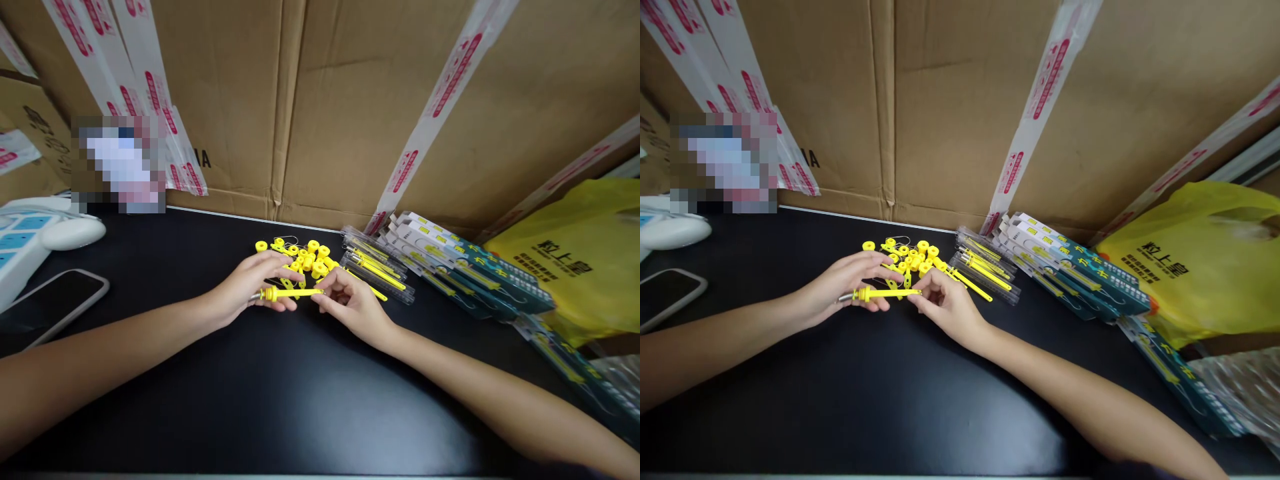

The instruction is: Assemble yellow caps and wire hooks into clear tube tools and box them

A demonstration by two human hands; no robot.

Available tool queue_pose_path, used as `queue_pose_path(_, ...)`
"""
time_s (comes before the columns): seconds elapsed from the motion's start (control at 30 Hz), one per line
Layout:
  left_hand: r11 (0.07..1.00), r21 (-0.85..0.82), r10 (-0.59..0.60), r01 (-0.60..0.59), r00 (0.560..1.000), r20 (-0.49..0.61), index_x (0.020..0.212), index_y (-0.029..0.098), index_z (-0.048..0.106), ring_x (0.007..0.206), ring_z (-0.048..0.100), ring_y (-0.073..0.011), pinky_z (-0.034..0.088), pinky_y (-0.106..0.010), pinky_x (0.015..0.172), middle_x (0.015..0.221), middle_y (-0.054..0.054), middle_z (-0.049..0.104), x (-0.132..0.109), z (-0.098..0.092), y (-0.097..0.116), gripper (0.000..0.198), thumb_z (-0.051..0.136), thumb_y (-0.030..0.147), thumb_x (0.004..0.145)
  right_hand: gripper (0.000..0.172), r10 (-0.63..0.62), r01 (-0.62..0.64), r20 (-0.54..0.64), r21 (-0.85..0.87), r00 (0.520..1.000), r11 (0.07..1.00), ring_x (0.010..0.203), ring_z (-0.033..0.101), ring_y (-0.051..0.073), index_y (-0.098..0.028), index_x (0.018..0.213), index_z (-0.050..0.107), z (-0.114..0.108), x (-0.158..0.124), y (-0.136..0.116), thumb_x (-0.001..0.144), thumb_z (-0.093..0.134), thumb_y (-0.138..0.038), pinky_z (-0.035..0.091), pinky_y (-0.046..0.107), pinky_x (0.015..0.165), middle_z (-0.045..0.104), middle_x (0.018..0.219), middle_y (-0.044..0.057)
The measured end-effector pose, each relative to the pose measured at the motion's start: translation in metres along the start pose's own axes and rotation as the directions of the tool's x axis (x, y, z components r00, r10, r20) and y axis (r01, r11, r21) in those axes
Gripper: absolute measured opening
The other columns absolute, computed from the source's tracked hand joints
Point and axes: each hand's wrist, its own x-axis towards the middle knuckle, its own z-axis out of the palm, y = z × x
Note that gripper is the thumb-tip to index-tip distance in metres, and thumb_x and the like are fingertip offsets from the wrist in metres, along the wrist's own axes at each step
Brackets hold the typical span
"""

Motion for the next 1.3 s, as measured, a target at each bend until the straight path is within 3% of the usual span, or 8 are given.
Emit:
queue_pose_path(0.27,0.915,-0.403,0.035,0.021,0.991,0.131,0.122,0.012,0.050,0.078,0.073,-0.0238,0.057,-0.031,0.065,0.114,-0.021,0.068,0.005,-0.006,0.009,0.059,0.036,0.060,0.090,0.033,0.180,-0.187,0.054,0.222,0.982,0.957,0.040,0.043,0.005,-0.018,0.074,0.051,0.001,0.003,-0.010,0.082,0.065,-0.046,0.033,0.018,0.040,0.057,0.052,-0.005)
queue_pose_path(0.47,0.946,-0.309,0.162,-0.097,0.968,0.193,0.122,0.020,0.050,0.085,0.073,-0.0193,0.055,-0.027,0.071,0.131,-0.016,0.060,0.001,0.004,-0.006,0.033,0.054,0.027,0.090,0.034,0.321,-0.356,0.154,0.407,0.935,0.841,0.031,0.030,0.002,-0.018,0.077,0.051,0.006,-0.001,-0.016,0.081,0.065,-0.050,0.020,0.014,0.031,0.055,0.048,-0.008)
queue_pose_path(0.63,0.977,-0.014,0.212,-0.212,0.969,0.131,0.111,0.016,0.060,0.056,0.064,-0.0087,0.038,-0.017,0.040,0.126,-0.015,0.062,0.000,0.008,-0.013,0.031,0.059,0.037,0.087,0.033,0.355,-0.404,0.195,0.507,0.914,0.761,0.031,0.033,0.002,-0.019,0.076,0.050,0.009,-0.005,-0.020,0.081,0.065,-0.048,0.020,0.012,0.029,0.055,0.048,-0.009)
queue_pose_path(0.7,0.953,0.111,0.274,-0.280,0.959,0.066,0.102,0.014,0.065,0.053,0.058,-0.0062,0.033,-0.016,0.038,0.118,-0.013,0.066,0.002,0.008,-0.013,0.032,0.061,0.040,0.085,0.032,0.346,-0.409,0.218,0.510,0.912,0.756,0.032,0.036,0.002,-0.018,0.077,0.051,0.010,-0.006,-0.020,0.082,0.064,-0.047,0.024,0.011,0.030,0.057,0.049,-0.008)
queue_pose_path(0.77,0.928,0.163,0.339,-0.336,0.941,0.008,0.096,0.013,0.067,0.062,0.059,-0.0088,0.037,-0.017,0.043,0.108,-0.011,0.070,0.003,0.007,-0.012,0.030,0.062,0.041,0.084,0.030,0.320,-0.403,0.246,0.512,0.915,0.758,0.033,0.039,0.003,-0.018,0.082,0.053,0.011,-0.006,-0.018,0.081,0.066,-0.045,0.030,0.011,0.030,0.059,0.050,-0.007)
queue_pose_path(0.93,0.941,0.005,0.339,-0.339,0.941,-0.014,0.096,0.015,0.063,0.078,0.066,-0.0131,0.052,-0.024,0.071,0.090,-0.006,0.072,0.005,0.005,-0.014,0.026,0.061,0.039,0.086,0.030,0.246,-0.368,0.292,0.506,0.924,0.780,0.041,0.053,0.005,-0.017,0.092,0.056,0.014,-0.005,-0.014,0.078,0.071,-0.039,0.044,0.013,0.034,0.067,0.066,-0.002)
queue_pose_path(1.07,0.944,-0.091,0.314,-0.316,0.949,-0.034,0.098,0.015,0.061,0.075,0.068,-0.0136,0.054,-0.027,0.074,0.089,-0.005,0.072,0.005,0.005,-0.014,0.026,0.063,0.038,0.086,0.026,0.212,-0.331,0.287,0.476,0.934,0.815,0.050,0.059,0.006,-0.015,0.088,0.060,0.016,-0.007,-0.015,0.080,0.069,-0.038,0.050,0.016,0.037,0.070,0.094,0.006)
queue_pose_path(1.3,0.946,-0.133,0.288,-0.294,0.955,-0.065,0.111,0.014,0.062,0.077,0.069,-0.0151,0.054,-0.029,0.075,0.088,-0.006,0.072,0.006,0.002,-0.012,0.034,0.061,0.038,0.087,0.027,0.222,-0.333,0.315,0.365,0.923,0.869,0.043,0.052,0.004,-0.015,0.088,0.062,0.018,-0.013,-0.015,0.083,0.066,-0.041,0.036,0.014,0.031,0.068,0.086,0.004)
